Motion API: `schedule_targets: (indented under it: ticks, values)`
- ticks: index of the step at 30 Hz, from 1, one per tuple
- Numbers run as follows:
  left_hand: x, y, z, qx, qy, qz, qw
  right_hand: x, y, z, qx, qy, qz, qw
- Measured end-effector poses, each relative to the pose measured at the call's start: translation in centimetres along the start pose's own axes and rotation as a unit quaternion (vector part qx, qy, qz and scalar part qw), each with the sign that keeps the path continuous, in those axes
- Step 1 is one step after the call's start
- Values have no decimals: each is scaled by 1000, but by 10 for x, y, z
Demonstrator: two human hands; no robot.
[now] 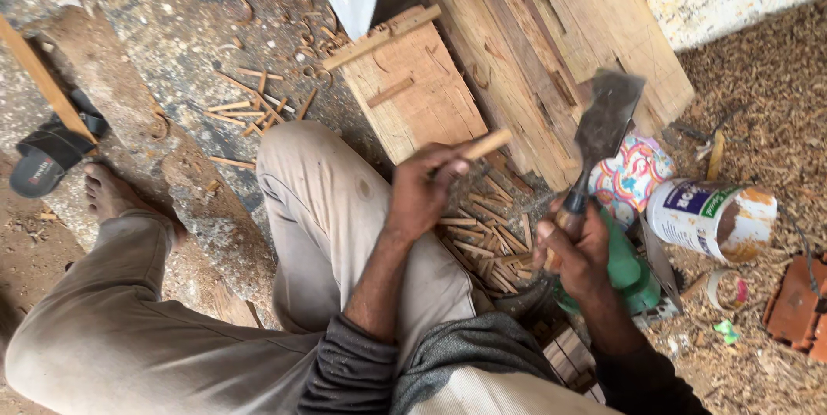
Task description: The person sits on the ground and uses a chisel to carve a small wooden block, repeatedly striking the tool to remove wood shavings. The person occasionally pauses to clear debris from the work surface.
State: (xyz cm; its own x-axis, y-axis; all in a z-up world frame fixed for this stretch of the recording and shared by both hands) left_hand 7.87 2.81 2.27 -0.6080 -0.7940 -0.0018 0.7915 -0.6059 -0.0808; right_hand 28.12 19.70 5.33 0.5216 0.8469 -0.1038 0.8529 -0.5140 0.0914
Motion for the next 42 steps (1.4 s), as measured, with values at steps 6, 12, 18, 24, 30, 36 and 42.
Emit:
schedule_targets:
  ticks: [6,12,18,24,30,36,42]
  values:
    - [58,-26,6,23,-219,276,935,-21,19,23,-104,-36,-56,992]
    - [59,-51,-5,54,-368,252,893,-29,15,32,-83,-36,-99,991]
    - [57,-55,-13,78,-388,247,884,-23,4,25,-117,-25,-69,990]
    - [55,-63,-5,41,-458,228,858,-24,-9,21,-88,-13,-86,992]
    - [58,-66,0,78,-459,188,865,-24,-12,22,-102,3,-92,990]
    - [58,-61,-7,5,-476,202,856,-33,-24,15,-135,98,-80,983]
    - [58,-60,-17,7,-478,197,856,-58,-48,-18,109,412,-125,896]
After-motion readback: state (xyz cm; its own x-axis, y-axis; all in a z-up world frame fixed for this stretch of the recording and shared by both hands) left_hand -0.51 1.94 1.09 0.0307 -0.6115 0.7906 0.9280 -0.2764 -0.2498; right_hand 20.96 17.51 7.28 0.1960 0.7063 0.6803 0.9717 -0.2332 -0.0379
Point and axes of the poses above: each hand's wrist, its own y-axis away from the middle knuckle, its own x-axis out of the back of the hand, z = x × y, the point moved 1 cm from there along -y, towards the middle knuckle, and after that the axes turned 3 degrees about x, right-handed, at the moved point
